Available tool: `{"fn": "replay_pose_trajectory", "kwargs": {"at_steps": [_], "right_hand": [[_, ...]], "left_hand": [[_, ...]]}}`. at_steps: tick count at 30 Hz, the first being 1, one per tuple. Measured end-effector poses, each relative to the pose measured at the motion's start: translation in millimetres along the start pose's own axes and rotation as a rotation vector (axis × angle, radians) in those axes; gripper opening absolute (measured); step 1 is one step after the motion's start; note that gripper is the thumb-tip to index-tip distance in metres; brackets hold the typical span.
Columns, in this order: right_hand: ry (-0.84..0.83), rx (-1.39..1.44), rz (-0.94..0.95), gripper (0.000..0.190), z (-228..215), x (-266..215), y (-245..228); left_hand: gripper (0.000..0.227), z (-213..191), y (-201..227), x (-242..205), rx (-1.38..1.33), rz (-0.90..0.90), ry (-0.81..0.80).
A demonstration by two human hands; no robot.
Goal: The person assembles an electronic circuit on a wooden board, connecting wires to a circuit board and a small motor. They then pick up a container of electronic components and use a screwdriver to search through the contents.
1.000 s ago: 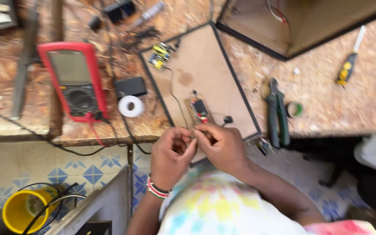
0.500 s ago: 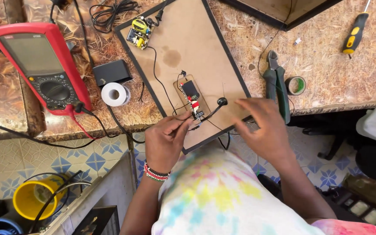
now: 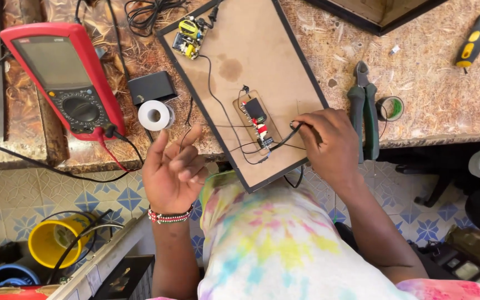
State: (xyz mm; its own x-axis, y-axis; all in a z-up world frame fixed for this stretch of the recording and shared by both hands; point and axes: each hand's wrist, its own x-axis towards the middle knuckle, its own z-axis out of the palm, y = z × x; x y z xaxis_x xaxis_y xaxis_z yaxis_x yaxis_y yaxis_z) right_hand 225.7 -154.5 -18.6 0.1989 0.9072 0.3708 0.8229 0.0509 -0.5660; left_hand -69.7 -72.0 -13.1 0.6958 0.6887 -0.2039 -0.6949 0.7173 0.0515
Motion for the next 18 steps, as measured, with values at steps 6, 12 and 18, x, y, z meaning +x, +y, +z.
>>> {"fn": "replay_pose_trajectory", "kwargs": {"at_steps": [6, 12, 18], "right_hand": [[-0.021, 0.015, 0.016, 0.009, -3.6, 1.1, 3.8], [-0.003, 0.006, -0.061, 0.011, -6.6, 4.9, 6.0], [-0.047, 0.107, 0.093, 0.019, -35.5, -1.8, 9.9]], "left_hand": [[0.037, 30.2, -22.6, -14.3, 1.191, 0.358, -0.131], [0.075, 18.2, -9.8, -9.6, 0.038, 0.105, -0.388], [0.074, 41.1, -2.8, -16.0, -0.172, 0.103, -0.269]]}}
